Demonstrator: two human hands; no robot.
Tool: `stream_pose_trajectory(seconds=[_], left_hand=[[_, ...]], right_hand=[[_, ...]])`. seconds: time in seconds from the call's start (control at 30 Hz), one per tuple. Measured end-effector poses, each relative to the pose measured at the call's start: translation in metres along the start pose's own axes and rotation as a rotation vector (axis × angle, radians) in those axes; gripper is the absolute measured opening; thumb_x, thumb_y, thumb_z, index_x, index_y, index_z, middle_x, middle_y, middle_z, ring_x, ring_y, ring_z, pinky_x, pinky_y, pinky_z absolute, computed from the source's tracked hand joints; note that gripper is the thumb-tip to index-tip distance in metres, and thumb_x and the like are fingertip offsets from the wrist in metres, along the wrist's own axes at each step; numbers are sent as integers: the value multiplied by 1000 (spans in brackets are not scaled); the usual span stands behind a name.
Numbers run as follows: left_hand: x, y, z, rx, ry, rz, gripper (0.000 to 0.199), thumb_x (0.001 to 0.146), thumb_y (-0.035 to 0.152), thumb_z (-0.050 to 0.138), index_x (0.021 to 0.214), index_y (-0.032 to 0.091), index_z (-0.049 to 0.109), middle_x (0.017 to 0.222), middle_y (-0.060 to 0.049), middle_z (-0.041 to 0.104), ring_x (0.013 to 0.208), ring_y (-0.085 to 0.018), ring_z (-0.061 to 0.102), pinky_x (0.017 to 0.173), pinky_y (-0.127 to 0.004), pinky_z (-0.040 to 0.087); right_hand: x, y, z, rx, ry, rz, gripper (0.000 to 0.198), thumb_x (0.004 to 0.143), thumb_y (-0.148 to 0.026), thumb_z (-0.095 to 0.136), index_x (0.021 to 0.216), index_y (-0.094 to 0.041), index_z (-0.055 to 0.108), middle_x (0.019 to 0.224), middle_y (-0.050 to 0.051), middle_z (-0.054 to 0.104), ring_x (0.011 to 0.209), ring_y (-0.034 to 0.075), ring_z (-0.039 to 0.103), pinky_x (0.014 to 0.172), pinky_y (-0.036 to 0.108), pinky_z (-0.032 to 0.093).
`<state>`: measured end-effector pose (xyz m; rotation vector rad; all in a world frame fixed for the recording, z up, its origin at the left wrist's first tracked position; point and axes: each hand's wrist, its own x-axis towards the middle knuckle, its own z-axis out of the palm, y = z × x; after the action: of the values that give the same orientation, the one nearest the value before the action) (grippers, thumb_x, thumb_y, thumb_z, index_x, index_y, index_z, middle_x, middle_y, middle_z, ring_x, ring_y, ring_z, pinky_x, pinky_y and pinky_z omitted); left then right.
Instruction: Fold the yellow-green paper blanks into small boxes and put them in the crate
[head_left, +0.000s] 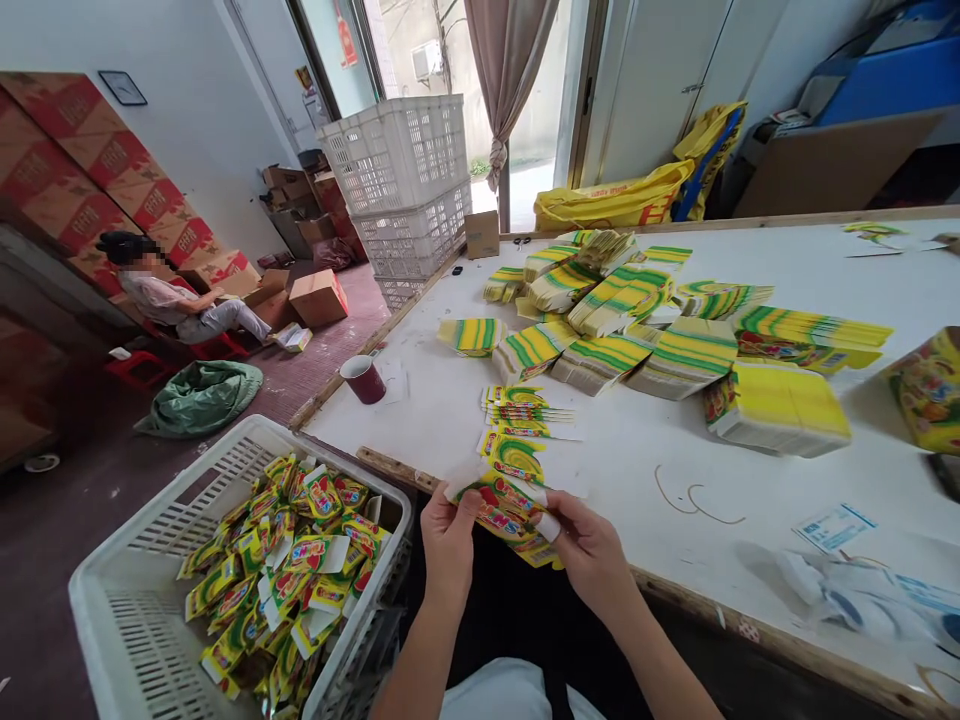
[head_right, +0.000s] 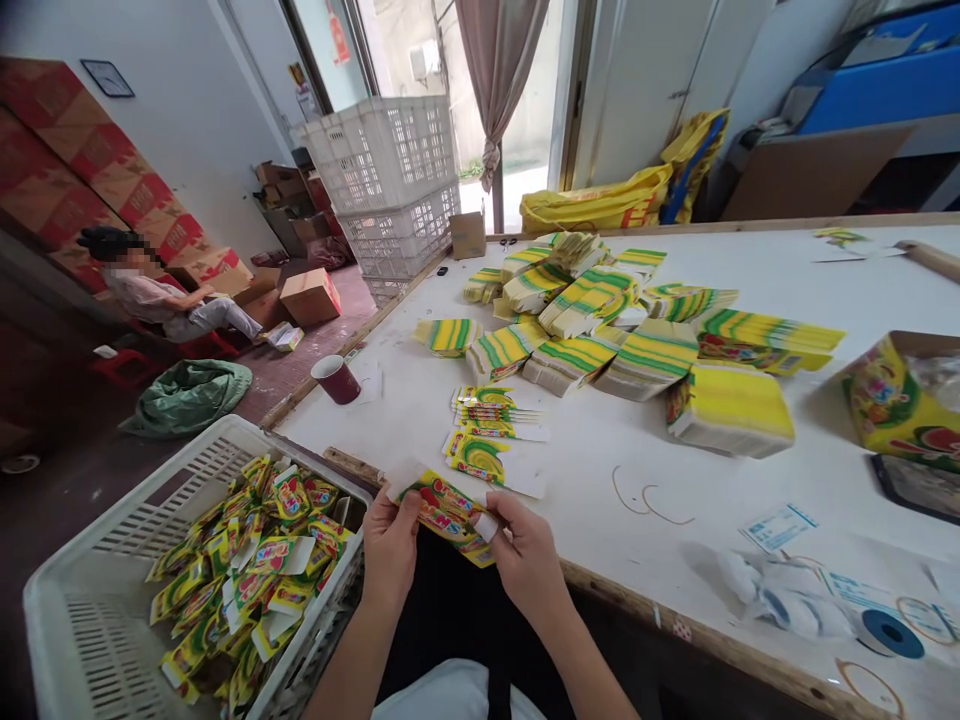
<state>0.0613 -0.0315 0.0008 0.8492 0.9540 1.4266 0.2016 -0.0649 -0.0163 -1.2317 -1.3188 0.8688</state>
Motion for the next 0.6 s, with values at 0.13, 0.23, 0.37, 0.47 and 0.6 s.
stream_pose_trajectory(seconds=[0.13, 0.23, 0.37, 0.47, 0.6], left_hand=[[6, 12, -9, 119, 7, 64, 47, 65, 49, 78, 99, 19, 67, 102, -9, 72, 99, -25, 65, 90, -37, 49], [7, 32, -14, 314, -104, 166, 63, 57, 42, 85, 112, 21, 63, 120, -11, 65, 117, -28, 56, 103, -38, 40], [3, 44, -13, 625, -373, 71, 87, 34, 19, 92, 115, 25, 63, 118, -10, 64, 113, -33, 55, 99, -42, 41], [-1, 35, -8, 750, -437, -8, 58, 48, 19, 85, 103, 24, 65, 97, -6, 68, 90, -27, 60, 83, -37, 46], [-7, 23, -2, 850, -407, 23, 58, 55, 27, 84, 108, 24, 60, 98, -6, 67, 89, -27, 60, 79, -36, 45]], right_hand=[[7, 2, -25, -337, 100, -188, 17, 83, -17, 47, 85, -21, 63, 75, 3, 68, 69, 19, 62, 62, 29, 50], [6, -2, -31, -585, 89, -346, 31, 79, -5, 44, 85, -25, 66, 83, 4, 72, 81, 22, 63, 77, 38, 50], [-1, -14, -19, -628, -105, -504, 35, 83, -4, 47, 90, -33, 66, 90, -2, 74, 99, 21, 64, 110, 50, 29], [-6, -20, -9, -515, 8, -468, 35, 84, -15, 54, 113, -34, 59, 119, 2, 67, 125, 26, 51, 116, 55, 18], [-8, -12, -5, -159, 291, -90, 61, 85, -38, 59, 140, -27, 35, 145, 12, 44, 137, 30, 38, 109, 54, 36]])
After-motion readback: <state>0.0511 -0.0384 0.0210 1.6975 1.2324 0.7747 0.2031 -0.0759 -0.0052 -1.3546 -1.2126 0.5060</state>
